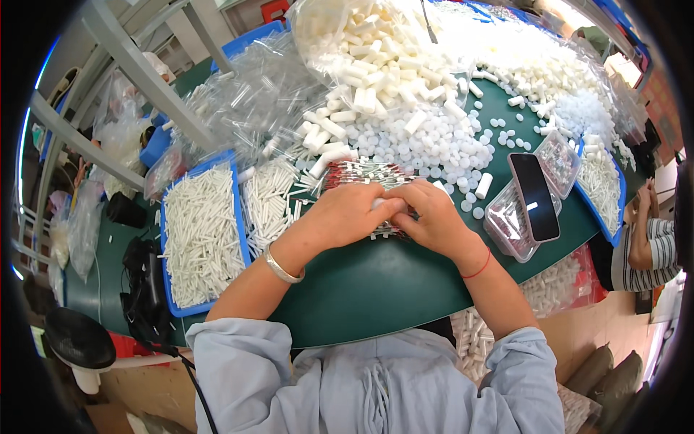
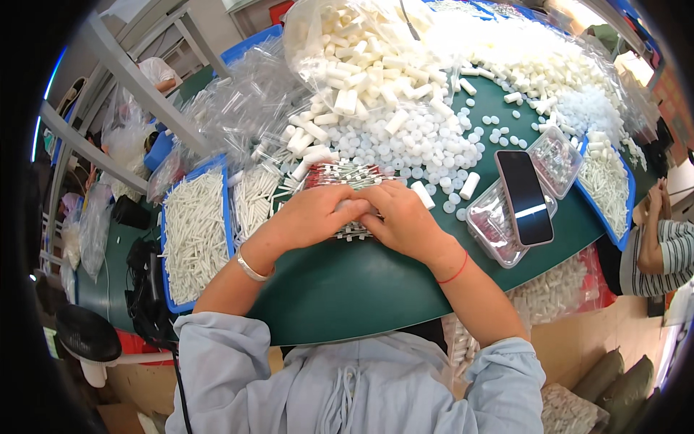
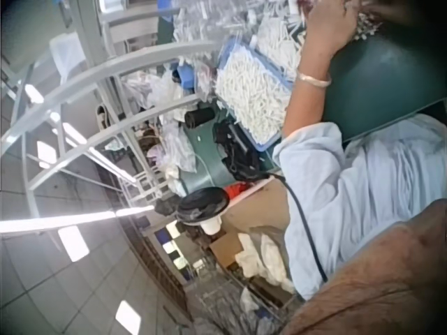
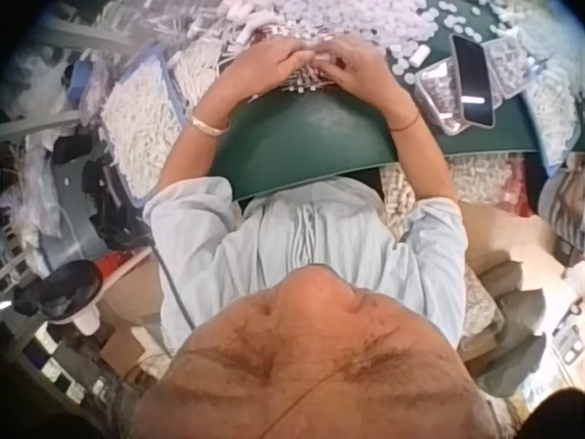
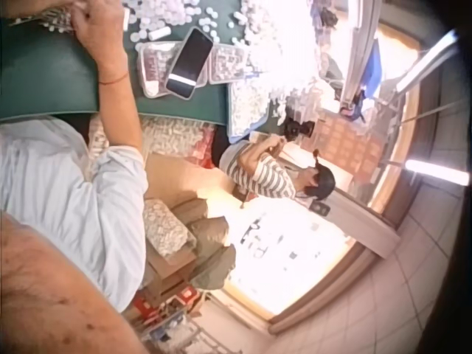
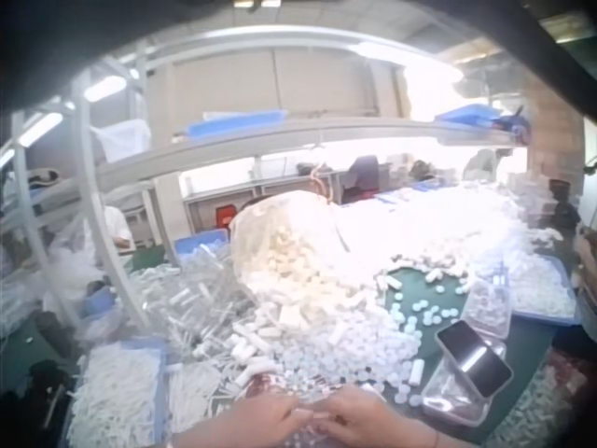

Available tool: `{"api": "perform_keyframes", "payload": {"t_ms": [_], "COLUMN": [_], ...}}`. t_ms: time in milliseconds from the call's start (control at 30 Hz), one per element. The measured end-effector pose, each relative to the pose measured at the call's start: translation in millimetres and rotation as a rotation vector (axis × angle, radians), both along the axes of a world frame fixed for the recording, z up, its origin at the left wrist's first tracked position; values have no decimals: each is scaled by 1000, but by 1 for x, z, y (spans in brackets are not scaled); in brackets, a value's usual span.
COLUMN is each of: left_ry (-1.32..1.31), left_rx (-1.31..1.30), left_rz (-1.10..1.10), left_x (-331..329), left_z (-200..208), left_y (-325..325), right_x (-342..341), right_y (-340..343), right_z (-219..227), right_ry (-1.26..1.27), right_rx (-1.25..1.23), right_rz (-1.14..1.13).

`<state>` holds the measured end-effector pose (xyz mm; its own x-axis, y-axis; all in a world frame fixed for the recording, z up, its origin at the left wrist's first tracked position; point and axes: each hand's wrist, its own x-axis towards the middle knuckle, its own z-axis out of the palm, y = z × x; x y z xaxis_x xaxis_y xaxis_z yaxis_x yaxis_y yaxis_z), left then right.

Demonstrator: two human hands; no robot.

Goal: The person assembles electronic components by hand, inserting wire pins and cotton cylinders into small white tubes, attaching plastic caps, and placing the assembled units into a bag.

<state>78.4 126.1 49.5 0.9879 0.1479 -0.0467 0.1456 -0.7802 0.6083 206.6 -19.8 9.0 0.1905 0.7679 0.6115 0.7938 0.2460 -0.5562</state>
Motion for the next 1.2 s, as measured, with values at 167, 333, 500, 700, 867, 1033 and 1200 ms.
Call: {"api": "perform_keyframes", "payload": {"t_ms": [167,333,500,700,867,1033,1200], "left_ry": [0,4,-181,-131,-152,-276,-207], "left_rx": [-151,-896,-997,-911,-811,-764,-843], "left_rz": [164,128,189,183,159,141,177], "left_x": [1,-3,0,-15,-18,-19,-18], "left_z": [-13,-6,-24,-32,-28,-33,-43], "left_y": [-6,-11,-26,-28,-32,-36,-31], "right_x": [-7,5,-1,-6,-10,-13,-15], "right_y": [-3,-4,-6,-1,3,5,6], "right_z": [8,10,13,5,10,-1,-1], "right_ry": [297,450,840,1051,1271,1287,1294], "right_rx": [-111,-65,-129,-194,-382,-356,-414], "right_rz": [-23,148,288,408,597,642,581]}}
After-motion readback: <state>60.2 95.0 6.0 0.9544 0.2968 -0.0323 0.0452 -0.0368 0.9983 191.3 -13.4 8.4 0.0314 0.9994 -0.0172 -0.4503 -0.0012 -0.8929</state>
